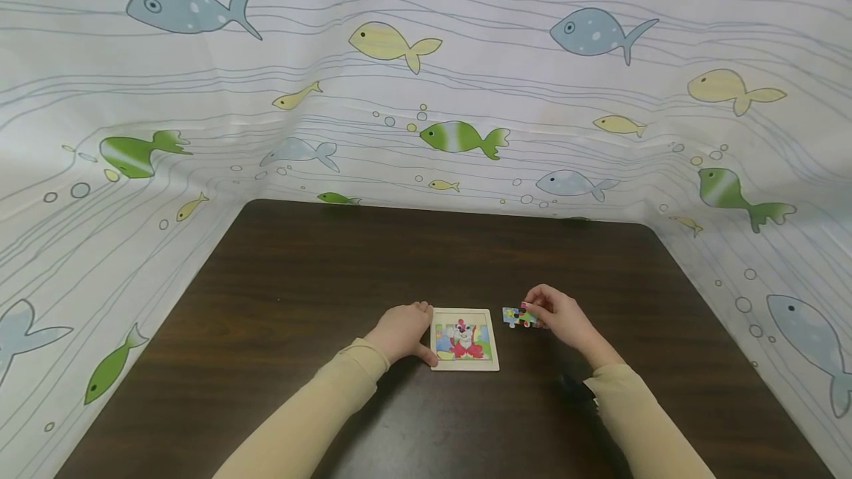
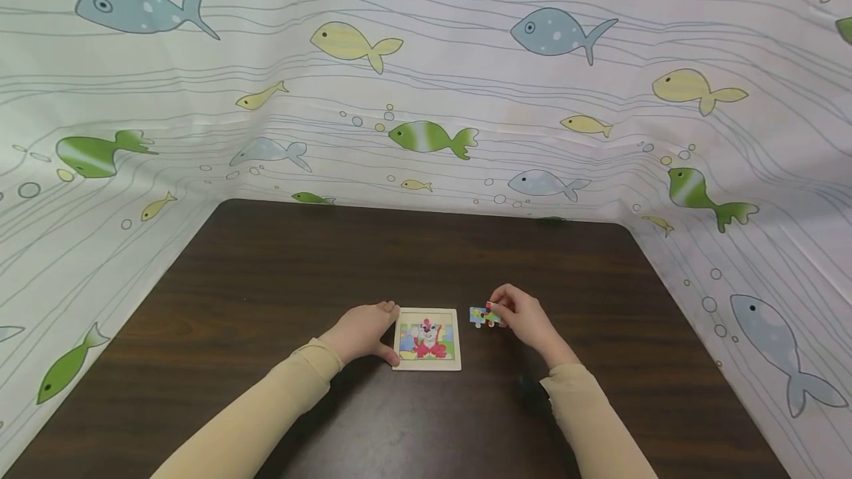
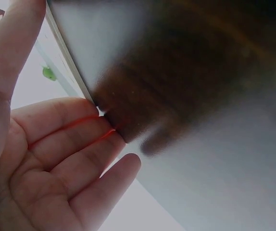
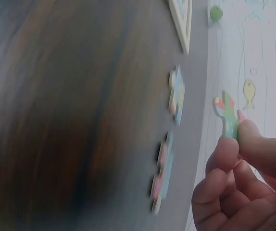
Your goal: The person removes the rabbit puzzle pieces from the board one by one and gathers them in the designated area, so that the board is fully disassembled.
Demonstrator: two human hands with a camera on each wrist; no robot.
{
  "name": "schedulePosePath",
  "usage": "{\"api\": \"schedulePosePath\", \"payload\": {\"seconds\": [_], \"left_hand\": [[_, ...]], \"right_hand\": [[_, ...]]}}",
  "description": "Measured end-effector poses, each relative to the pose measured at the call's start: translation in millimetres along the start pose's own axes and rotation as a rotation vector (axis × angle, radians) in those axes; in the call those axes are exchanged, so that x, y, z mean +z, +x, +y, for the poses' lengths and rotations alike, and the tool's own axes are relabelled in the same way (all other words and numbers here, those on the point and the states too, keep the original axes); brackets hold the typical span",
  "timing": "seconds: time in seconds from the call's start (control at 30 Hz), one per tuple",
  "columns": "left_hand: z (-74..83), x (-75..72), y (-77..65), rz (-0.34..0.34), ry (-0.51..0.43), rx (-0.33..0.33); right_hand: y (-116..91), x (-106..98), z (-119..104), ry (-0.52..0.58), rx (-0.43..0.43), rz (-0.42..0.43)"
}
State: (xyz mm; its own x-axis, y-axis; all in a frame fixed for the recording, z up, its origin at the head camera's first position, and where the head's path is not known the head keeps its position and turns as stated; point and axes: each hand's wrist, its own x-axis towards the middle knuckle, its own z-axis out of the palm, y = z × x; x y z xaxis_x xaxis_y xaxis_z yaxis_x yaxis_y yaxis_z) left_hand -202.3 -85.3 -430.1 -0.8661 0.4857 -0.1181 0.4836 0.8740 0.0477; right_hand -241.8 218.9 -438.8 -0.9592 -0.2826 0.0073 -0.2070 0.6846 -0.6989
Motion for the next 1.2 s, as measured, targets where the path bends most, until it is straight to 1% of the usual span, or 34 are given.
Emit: {"api": "schedulePosePath", "payload": {"seconds": [0.17,0.27,0.37,0.5,0.67,0.97,1.1,1.2], "left_hand": [[-0.2,-0.3,0.7,-0.001,-0.008,0.001],[-0.4,-0.1,1.0,-0.003,-0.017,-0.001],[-0.8,0.3,1.3,-0.007,-0.016,0.000],[-1.7,0.5,2.0,-0.009,-0.009,-0.003],[-2.4,0.1,1.5,-0.013,-0.009,-0.009],[-1.7,-1.3,0.4,-0.011,-0.003,-0.015],[0.0,-2.0,0.1,-0.019,0.004,-0.014],[1.6,-1.9,0.0,-0.022,0.007,-0.010]], "right_hand": [[-6,-9,10,-0.004,0.029,0.027],[-8,-14,16,-0.016,0.045,0.023],[-11,-18,19,-0.022,0.082,0.023],[-12,-24,22,-0.001,0.128,0.046],[-14,-29,29,-0.001,0.166,0.064],[-18,-37,41,-0.089,0.199,0.043],[-20,-39,43,-0.131,0.206,0.031],[-20,-38,43,-0.153,0.212,0.039]]}}
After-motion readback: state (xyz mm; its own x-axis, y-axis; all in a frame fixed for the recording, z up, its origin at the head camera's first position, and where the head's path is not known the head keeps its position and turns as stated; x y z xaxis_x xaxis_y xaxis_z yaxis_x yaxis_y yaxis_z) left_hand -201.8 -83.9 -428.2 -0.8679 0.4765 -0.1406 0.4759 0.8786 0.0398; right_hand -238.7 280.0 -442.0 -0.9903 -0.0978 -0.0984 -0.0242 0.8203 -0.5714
